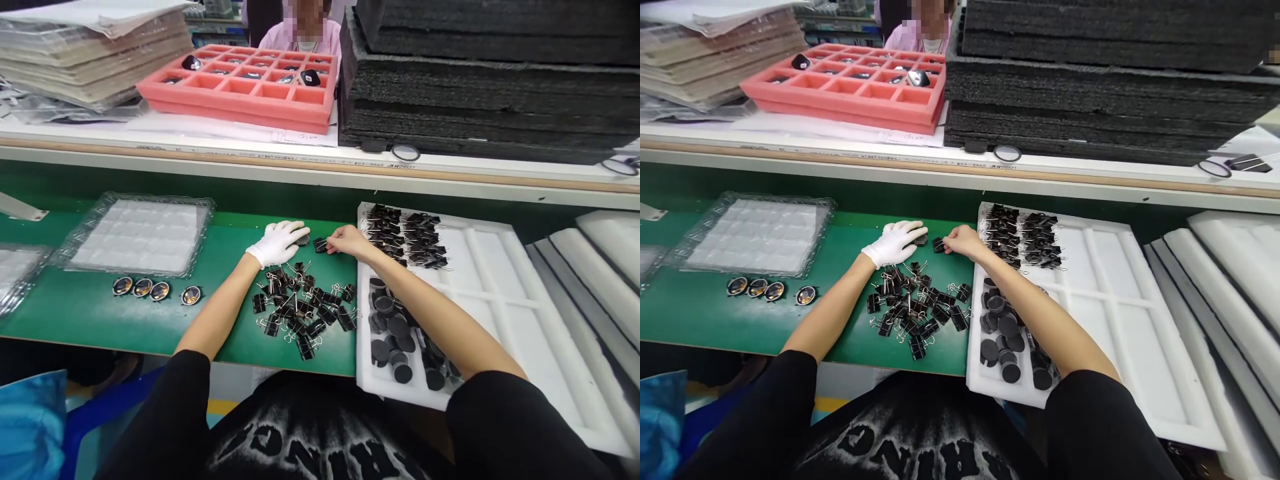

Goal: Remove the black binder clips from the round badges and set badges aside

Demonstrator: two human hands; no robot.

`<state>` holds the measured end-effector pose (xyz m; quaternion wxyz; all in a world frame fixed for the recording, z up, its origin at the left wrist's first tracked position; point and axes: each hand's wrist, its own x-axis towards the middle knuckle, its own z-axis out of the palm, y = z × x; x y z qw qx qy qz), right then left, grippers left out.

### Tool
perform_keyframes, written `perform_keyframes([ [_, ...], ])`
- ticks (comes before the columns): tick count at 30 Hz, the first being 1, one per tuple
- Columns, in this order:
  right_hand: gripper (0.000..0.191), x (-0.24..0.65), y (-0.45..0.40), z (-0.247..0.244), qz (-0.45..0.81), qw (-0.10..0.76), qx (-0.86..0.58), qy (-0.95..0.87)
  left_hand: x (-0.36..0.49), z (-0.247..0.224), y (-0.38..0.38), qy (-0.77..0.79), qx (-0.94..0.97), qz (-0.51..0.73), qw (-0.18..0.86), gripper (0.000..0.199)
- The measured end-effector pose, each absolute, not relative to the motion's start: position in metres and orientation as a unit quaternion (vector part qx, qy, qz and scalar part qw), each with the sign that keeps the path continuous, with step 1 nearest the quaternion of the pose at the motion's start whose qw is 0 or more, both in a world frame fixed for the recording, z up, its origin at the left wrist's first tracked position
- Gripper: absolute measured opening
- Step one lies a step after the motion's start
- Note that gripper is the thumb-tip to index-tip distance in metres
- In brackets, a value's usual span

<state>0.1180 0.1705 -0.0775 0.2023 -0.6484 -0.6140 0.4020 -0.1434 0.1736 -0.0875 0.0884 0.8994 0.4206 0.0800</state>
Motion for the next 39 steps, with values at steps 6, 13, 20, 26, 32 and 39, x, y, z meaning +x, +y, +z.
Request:
perform_keyframes([
  [6, 0.041, 0.096, 0.19, -0.06, 0.225, 0.237, -0.656, -0.681, -0.136, -0.092, 0.171, 0.494, 0.86, 0.124, 0.032, 0.053],
  [13, 0.058, 0.053, 0.203, -0.076, 0.234, 0.18, -0.689, -0.662, -0.136, -0.096, 0.177, 0.48, 0.864, 0.125, 0.085, 0.037],
  [20, 0.058, 0.065, 0.205, -0.101, 0.233, 0.224, -0.728, -0.604, -0.129, -0.101, 0.177, 0.519, 0.838, 0.154, 0.075, 0.043],
  [26, 0.059, 0.07, 0.206, -0.11, 0.225, 0.254, -0.732, -0.591, -0.134, -0.106, 0.18, 0.512, 0.82, 0.19, 0.172, 0.029],
  [32, 0.058, 0.072, 0.209, -0.11, 0.247, 0.254, -0.738, -0.575, -0.139, -0.105, 0.174, 0.456, 0.842, 0.209, 0.201, 0.027],
  [39, 0.055, 0.072, 0.207, -0.111, 0.211, 0.26, -0.731, -0.594, -0.129, -0.105, 0.178, 0.415, 0.862, 0.195, 0.214, 0.027],
])
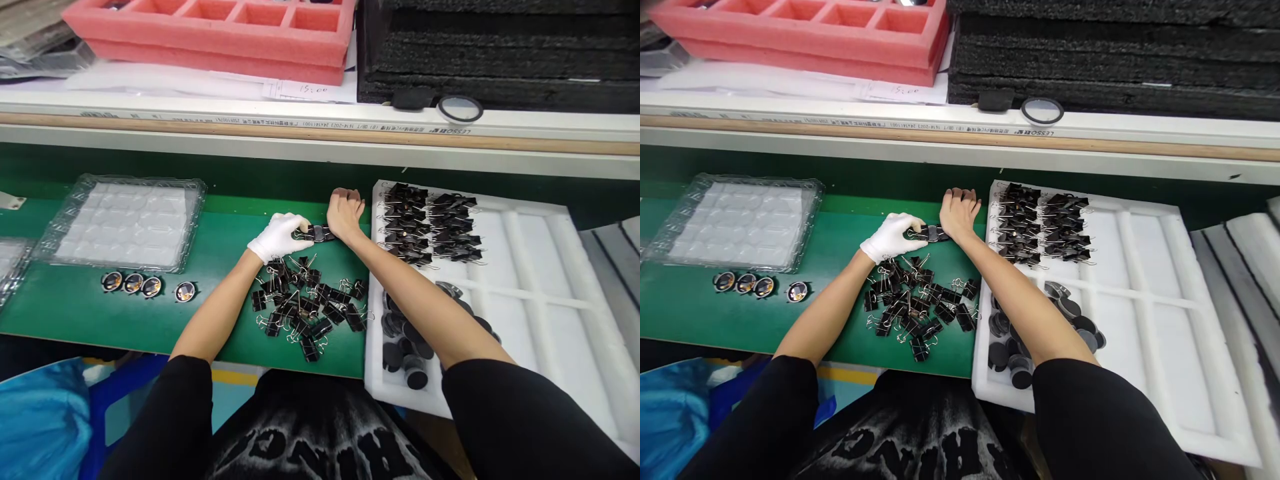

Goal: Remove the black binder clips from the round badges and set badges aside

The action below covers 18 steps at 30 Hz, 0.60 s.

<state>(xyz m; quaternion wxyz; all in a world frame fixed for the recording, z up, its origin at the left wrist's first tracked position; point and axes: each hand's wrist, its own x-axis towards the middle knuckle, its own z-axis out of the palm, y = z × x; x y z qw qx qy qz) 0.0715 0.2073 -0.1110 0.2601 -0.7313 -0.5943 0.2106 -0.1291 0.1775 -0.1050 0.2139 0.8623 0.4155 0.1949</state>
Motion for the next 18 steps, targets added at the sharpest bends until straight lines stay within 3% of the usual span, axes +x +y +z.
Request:
perform_keyframes([
  [11, 0.047, 0.072, 0.209, -0.105, 0.233, 0.307, -0.719, -0.579, -0.128, -0.108, 0.176, 0.418, 0.846, 0.23, 0.237, 0.028],
  [15, 0.05, 0.081, 0.208, -0.079, 0.413, 0.34, -0.621, -0.572, -0.13, -0.101, 0.174, 0.494, 0.744, 0.31, 0.327, 0.026],
  [18, 0.035, 0.085, 0.198, -0.066, 0.519, 0.286, -0.534, -0.603, -0.131, -0.096, 0.173, 0.557, 0.684, 0.343, 0.324, 0.046],
])
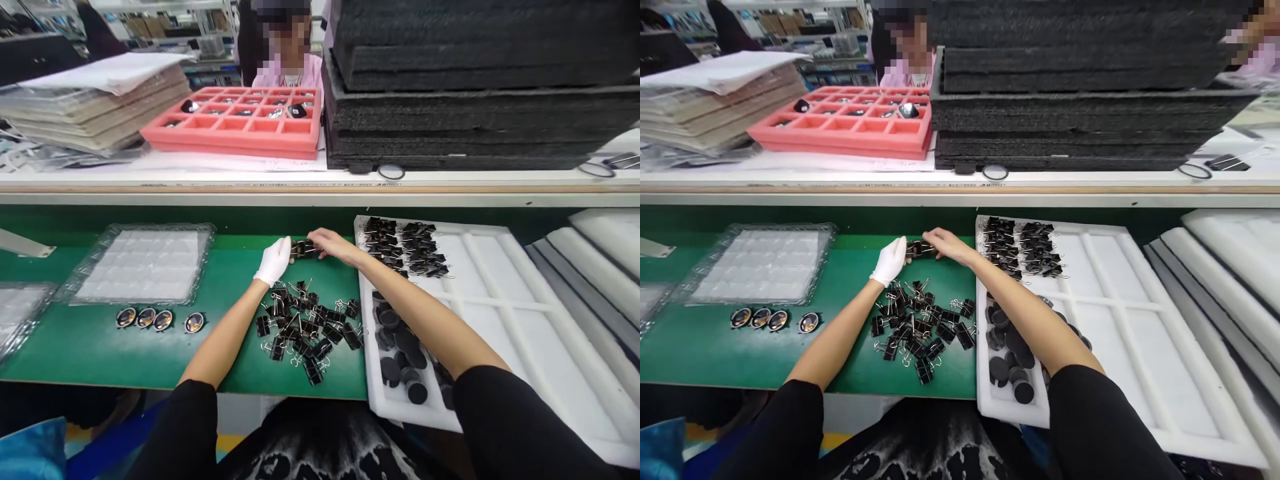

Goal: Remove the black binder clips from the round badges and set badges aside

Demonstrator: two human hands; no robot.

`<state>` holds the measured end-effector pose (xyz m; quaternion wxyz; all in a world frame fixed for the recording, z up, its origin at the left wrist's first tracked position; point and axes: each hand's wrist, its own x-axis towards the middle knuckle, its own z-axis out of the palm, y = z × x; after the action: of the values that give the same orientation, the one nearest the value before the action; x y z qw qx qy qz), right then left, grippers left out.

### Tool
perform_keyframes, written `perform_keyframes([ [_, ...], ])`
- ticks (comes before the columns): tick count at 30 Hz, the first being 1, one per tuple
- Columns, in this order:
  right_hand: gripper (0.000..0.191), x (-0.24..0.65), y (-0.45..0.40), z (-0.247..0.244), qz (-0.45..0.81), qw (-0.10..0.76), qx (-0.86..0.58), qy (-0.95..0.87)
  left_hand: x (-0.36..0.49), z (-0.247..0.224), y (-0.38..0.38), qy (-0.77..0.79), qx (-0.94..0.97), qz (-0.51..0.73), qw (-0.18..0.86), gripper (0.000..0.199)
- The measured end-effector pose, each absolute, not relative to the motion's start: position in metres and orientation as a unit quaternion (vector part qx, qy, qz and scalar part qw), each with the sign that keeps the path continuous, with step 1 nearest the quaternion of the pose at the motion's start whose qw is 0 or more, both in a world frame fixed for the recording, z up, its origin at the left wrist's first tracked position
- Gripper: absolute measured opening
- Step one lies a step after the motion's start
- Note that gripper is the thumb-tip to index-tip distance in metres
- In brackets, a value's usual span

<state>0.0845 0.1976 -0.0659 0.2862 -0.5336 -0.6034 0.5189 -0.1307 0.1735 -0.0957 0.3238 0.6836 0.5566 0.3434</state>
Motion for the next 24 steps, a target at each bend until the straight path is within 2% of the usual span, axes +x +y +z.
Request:
perform_keyframes([
  [5, 0.014, 0.087, 0.169, -0.054, 0.477, 0.245, -0.518, -0.666, -0.135, -0.093, 0.171, 0.532, 0.696, 0.327, 0.354, 0.067],
  [9, 0.018, 0.135, 0.135, -0.025, 0.376, 0.285, -0.517, -0.715, -0.141, -0.093, 0.17, 0.496, 0.671, 0.367, 0.41, 0.081],
  [13, 0.026, 0.235, 0.089, 0.0, 0.192, 0.331, -0.521, -0.763, -0.143, -0.096, 0.172, 0.474, 0.684, 0.376, 0.407, 0.071],
  [15, 0.027, 0.285, 0.067, -0.003, 0.145, 0.321, -0.56, -0.75, -0.143, -0.098, 0.174, 0.469, 0.706, 0.363, 0.386, 0.064],
  [20, 0.029, 0.358, 0.035, -0.046, 0.129, 0.238, -0.677, -0.684, -0.143, -0.1, 0.177, 0.479, 0.721, 0.344, 0.363, 0.051],
  [24, 0.028, 0.361, 0.035, -0.076, 0.133, 0.238, -0.681, -0.679, -0.14, -0.097, 0.175, 0.49, 0.717, 0.342, 0.359, 0.046],
])
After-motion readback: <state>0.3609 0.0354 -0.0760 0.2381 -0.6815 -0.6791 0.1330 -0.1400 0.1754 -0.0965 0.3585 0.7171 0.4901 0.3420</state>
